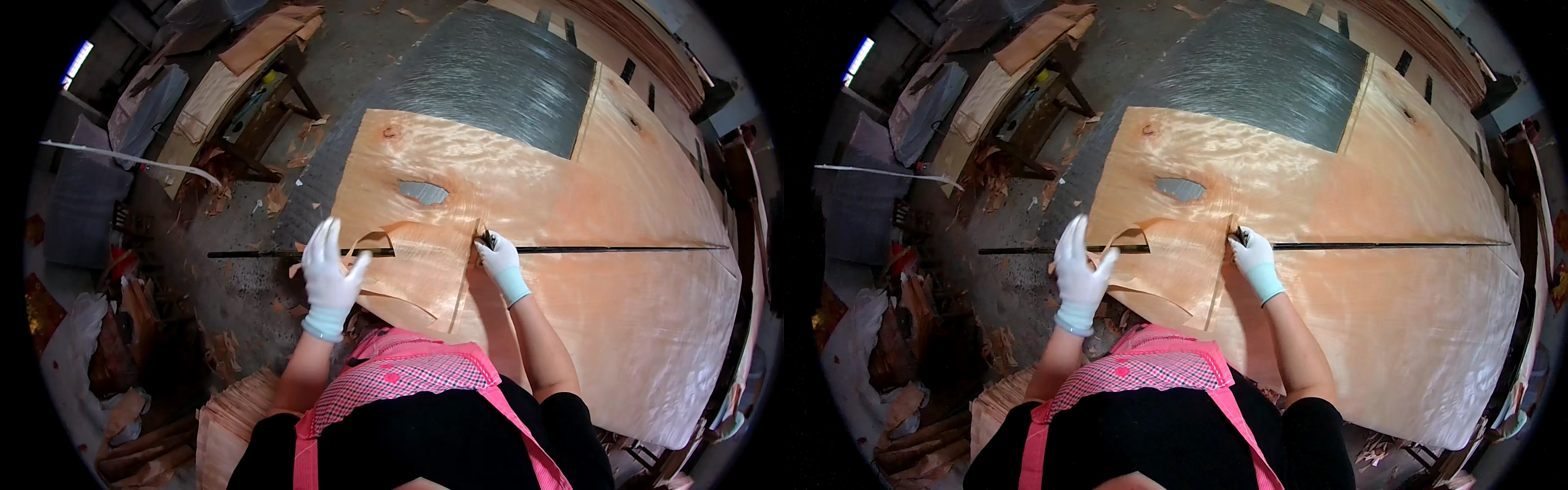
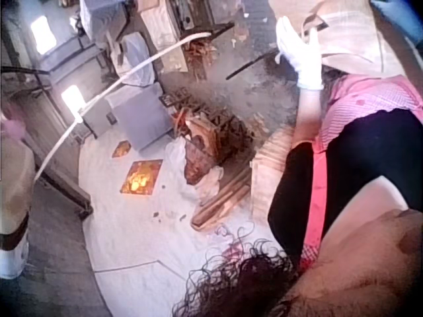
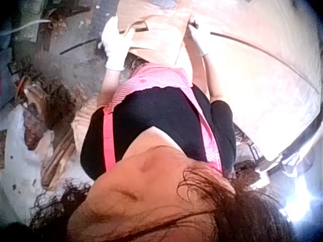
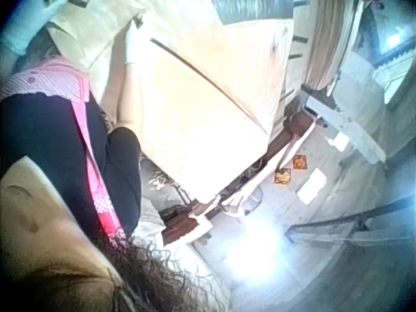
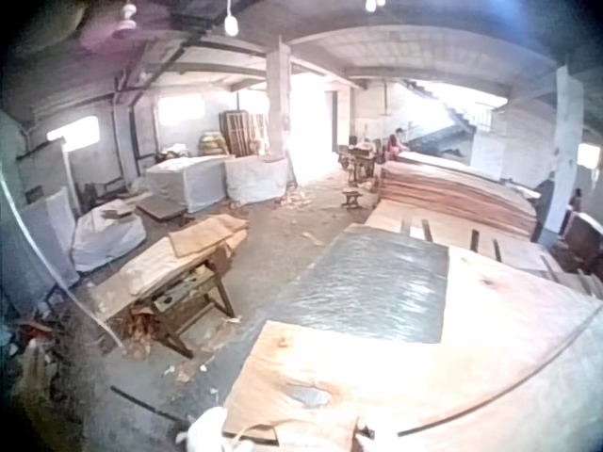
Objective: The person handles large, thin sheets of wood veneer on a metal table, applying adhesive strips to repair cracks and then stacking the sheets on a nearby pile.
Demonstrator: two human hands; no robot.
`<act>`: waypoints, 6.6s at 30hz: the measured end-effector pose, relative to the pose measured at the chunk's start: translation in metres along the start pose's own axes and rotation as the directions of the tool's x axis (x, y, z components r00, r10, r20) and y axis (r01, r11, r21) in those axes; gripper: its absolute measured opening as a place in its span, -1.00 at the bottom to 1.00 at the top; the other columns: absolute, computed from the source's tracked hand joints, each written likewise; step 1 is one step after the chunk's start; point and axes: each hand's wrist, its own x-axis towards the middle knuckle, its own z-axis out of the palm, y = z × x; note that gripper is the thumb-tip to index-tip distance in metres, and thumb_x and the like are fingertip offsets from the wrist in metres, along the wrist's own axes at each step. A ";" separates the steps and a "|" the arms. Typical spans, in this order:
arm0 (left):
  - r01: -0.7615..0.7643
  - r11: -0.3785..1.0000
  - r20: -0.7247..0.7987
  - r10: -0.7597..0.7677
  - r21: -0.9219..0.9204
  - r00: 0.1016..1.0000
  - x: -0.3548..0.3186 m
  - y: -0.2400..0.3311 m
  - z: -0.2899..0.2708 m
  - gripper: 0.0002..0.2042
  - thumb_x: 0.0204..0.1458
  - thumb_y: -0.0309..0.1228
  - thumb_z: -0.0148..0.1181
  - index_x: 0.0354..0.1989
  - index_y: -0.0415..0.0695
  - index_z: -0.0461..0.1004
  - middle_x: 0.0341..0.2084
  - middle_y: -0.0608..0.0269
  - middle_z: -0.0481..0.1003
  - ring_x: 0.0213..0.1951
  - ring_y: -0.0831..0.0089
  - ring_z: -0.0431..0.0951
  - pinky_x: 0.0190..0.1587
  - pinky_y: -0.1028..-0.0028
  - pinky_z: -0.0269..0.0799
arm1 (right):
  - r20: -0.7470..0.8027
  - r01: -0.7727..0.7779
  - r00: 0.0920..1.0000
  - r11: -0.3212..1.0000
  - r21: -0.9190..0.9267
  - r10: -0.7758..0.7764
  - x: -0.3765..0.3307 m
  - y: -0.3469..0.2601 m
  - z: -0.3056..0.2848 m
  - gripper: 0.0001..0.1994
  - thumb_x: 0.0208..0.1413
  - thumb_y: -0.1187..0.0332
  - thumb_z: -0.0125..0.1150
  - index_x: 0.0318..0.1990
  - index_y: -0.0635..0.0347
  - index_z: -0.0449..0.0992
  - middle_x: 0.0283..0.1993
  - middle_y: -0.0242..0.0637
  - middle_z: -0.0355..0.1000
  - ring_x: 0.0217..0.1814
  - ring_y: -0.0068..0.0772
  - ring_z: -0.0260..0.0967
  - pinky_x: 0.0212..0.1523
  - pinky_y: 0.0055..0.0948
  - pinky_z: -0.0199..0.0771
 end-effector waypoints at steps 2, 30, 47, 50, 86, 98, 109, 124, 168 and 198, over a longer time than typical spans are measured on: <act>-0.083 0.993 0.137 0.071 0.086 0.988 0.023 0.006 0.011 -0.27 -0.11 -0.15 0.37 0.26 -0.17 0.29 0.09 -0.02 0.42 0.28 0.02 0.22 0.35 0.08 0.02 | 0.010 0.016 1.000 0.998 0.057 -0.016 -0.007 -0.011 -0.001 -0.80 0.15 0.39 0.21 -0.13 0.30 0.54 -0.38 -0.23 0.55 -0.36 -0.59 0.43 -0.33 -0.48 0.43; -0.208 0.923 0.521 0.010 0.323 0.854 0.018 -0.049 0.089 -0.57 0.08 -0.04 0.13 0.03 -0.02 0.56 0.11 0.11 0.45 0.31 0.15 0.20 0.42 -0.07 -0.29 | -0.118 -0.136 0.983 0.989 0.051 0.141 0.131 -0.054 0.022 -0.74 0.15 0.23 0.20 -0.32 0.31 0.56 -0.55 -0.20 0.49 -0.47 -0.34 0.46 -0.37 -0.29 0.41; -0.116 0.980 0.568 0.005 0.160 0.823 0.156 -0.088 0.092 -0.72 0.01 -0.29 0.16 -0.09 0.02 0.59 -0.15 0.21 0.58 0.07 0.27 0.45 0.40 0.09 -0.17 | 0.062 0.033 0.997 0.965 0.261 -0.050 0.109 -0.048 0.004 -0.82 0.19 0.33 0.24 -0.25 0.30 0.55 -0.52 -0.42 0.43 -0.55 -0.63 0.34 -0.47 -0.49 0.41; -0.139 0.983 0.610 0.036 0.121 0.792 0.161 -0.091 0.081 -0.80 0.01 -0.27 0.13 -0.29 0.00 0.66 -0.33 0.17 0.61 -0.15 0.24 0.57 0.36 0.12 -0.06 | 0.203 0.020 0.977 0.976 0.219 -0.065 0.102 -0.050 0.001 -0.81 0.19 0.31 0.26 -0.23 0.28 0.56 -0.48 -0.42 0.46 -0.51 -0.65 0.34 -0.45 -0.51 0.41; -0.123 0.977 0.227 0.082 0.174 0.971 0.058 -0.062 0.126 -0.70 0.01 -0.27 0.24 -0.07 -0.04 0.59 -0.01 0.13 0.49 0.20 0.10 0.31 0.32 0.00 0.02 | -0.087 -0.201 0.974 0.976 0.080 0.207 0.163 -0.086 0.007 -0.73 0.14 0.22 0.22 -0.31 0.30 0.57 -0.57 -0.23 0.46 -0.55 -0.35 0.39 -0.44 -0.28 0.37; -0.218 0.961 0.307 0.158 0.172 0.939 0.089 -0.073 0.141 -0.84 -0.04 -0.29 0.28 -0.26 0.07 0.63 -0.12 0.31 0.54 0.17 0.25 0.35 0.37 -0.14 -0.16 | -0.210 0.048 0.976 0.997 -0.067 -0.062 0.136 -0.067 -0.023 -0.58 0.16 0.00 0.20 -0.32 0.28 0.57 -0.55 -0.21 0.50 -0.52 -0.38 0.47 -0.46 -0.33 0.41; -0.300 0.946 -0.004 0.303 0.122 0.953 0.160 -0.047 0.116 -0.91 -0.04 -0.34 0.29 -0.35 0.04 0.63 -0.21 0.30 0.57 0.14 0.24 0.40 0.35 -0.13 -0.09 | 0.301 -0.416 0.909 0.635 0.651 0.288 0.115 -0.091 -0.025 -0.74 0.12 0.21 0.34 -0.46 0.14 0.45 -0.61 -0.42 0.33 -0.71 -0.59 0.16 -0.75 -0.55 0.04; -0.006 0.996 0.172 0.021 -0.088 0.985 0.076 -0.030 0.135 -0.75 0.04 -0.27 0.23 -0.14 -0.09 0.58 -0.06 0.09 0.49 -0.06 0.13 0.50 0.01 0.16 0.41 | 0.207 -0.389 0.908 0.917 0.089 0.365 0.089 -0.056 0.004 -0.75 0.13 0.29 0.26 -0.45 0.33 0.54 -0.54 -0.30 0.47 -0.64 -0.44 0.40 -0.60 -0.48 0.34; 0.502 0.841 0.333 -0.541 0.201 0.772 0.101 -0.022 0.181 -0.25 -0.10 0.03 0.38 0.16 -0.22 0.29 0.01 -0.09 0.32 0.03 0.00 0.42 0.11 0.20 0.37 | 0.731 0.621 0.665 0.430 -0.655 0.153 0.093 -0.132 0.004 -0.38 0.16 0.23 0.02 0.41 -0.26 0.07 -0.31 -0.03 0.56 -0.32 0.07 0.53 -0.32 -0.09 0.48; 0.377 0.896 0.345 -0.439 0.233 0.830 0.119 -0.007 0.177 -0.33 -0.12 -0.22 0.41 0.16 -0.21 0.27 0.06 -0.04 0.31 -0.03 0.10 0.47 0.03 0.26 0.46 | 0.738 0.773 0.622 0.055 -0.632 -0.263 0.206 -0.127 0.003 -0.56 0.30 0.29 -0.11 0.27 -0.54 0.25 -0.25 -0.23 0.55 -0.24 -0.13 0.56 -0.33 -0.22 0.50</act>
